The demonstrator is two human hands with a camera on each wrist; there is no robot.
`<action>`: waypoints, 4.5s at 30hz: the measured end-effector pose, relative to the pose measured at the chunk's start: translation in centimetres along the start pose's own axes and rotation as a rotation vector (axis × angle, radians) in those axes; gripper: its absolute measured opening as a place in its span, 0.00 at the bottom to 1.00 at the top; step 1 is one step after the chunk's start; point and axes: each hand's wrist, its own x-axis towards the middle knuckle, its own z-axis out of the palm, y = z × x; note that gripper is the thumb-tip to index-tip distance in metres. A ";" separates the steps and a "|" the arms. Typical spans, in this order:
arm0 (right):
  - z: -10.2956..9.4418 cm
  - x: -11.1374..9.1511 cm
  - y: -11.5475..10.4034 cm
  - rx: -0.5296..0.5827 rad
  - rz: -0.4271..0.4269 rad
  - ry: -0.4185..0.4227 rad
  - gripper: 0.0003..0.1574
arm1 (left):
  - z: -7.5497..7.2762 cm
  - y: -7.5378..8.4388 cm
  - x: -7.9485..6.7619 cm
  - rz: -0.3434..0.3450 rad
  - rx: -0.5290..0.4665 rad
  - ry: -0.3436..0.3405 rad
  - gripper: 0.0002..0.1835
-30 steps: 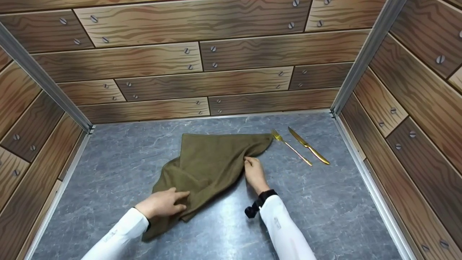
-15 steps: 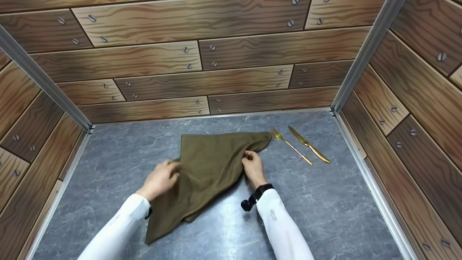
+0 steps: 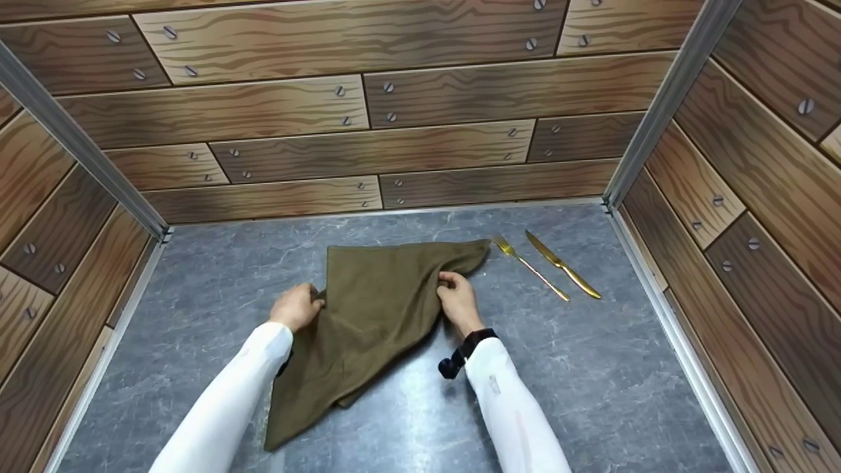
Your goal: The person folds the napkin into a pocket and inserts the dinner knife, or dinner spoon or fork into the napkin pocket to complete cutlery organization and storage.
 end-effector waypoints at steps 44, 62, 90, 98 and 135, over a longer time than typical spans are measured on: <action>-3.4 -2.0 0.5 0.246 0.333 -0.017 0.43 | -0.8 -8.2 0.4 -0.264 -0.584 0.119 0.21; -1.3 -3.8 2.1 0.309 0.138 -0.009 0.46 | 2.3 -4.3 -8.0 0.280 -0.057 0.172 0.33; -5.9 -3.2 0.7 0.019 0.060 0.190 0.44 | 3.9 -4.3 -8.3 0.197 0.140 -0.002 0.41; -6.8 -4.5 1.4 0.130 0.239 0.021 0.47 | 4.0 -4.1 -8.4 0.194 0.155 -0.014 0.44; -7.0 -8.2 1.7 -0.065 -0.148 0.059 0.17 | 3.6 -3.3 -6.9 0.185 0.175 -0.001 0.44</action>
